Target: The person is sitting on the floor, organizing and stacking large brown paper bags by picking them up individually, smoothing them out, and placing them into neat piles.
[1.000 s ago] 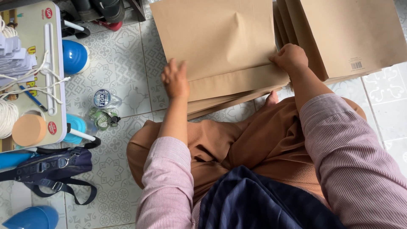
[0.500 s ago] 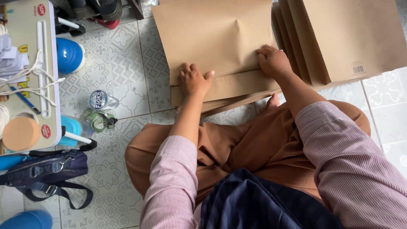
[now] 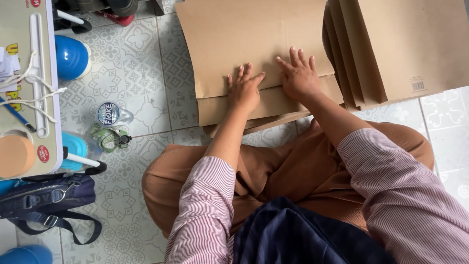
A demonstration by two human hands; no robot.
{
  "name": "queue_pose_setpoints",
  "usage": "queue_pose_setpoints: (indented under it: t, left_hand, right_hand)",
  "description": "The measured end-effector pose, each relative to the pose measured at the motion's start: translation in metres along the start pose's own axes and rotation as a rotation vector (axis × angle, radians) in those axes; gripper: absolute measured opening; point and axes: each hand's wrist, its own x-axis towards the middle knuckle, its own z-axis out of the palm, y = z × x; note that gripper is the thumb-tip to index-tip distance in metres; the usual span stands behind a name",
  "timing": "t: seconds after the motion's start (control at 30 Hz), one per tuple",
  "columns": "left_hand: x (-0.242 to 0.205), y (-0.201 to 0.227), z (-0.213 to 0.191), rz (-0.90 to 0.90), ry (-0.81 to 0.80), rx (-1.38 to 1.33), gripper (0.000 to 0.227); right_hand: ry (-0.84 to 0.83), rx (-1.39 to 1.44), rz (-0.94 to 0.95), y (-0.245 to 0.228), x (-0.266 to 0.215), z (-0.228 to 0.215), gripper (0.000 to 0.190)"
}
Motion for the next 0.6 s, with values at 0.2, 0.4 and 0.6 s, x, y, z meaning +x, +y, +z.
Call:
queue_pose_setpoints:
  t: [0.2, 0.4, 0.6]
  left_hand:
    - [-0.012, 0.026, -0.021, -0.119, -0.153, 0.108, 0.052]
    - [-0.021, 0.040, -0.033, -0.179, -0.305, 0.093, 0.056]
    - [-0.032, 0.032, -0.028, -0.067, -0.187, 0.057, 0.044]
  right_hand:
    - [-0.183, -0.108, 0.094, -0.026, -0.001, 0.010, 0.059]
    - [-0.286, -0.132, 0.100, -0.020, -0.010, 0.008, 0.065]
    - [-0.407, -0.202, 0.093, -0.031, -0.037, -0.010, 0.071]
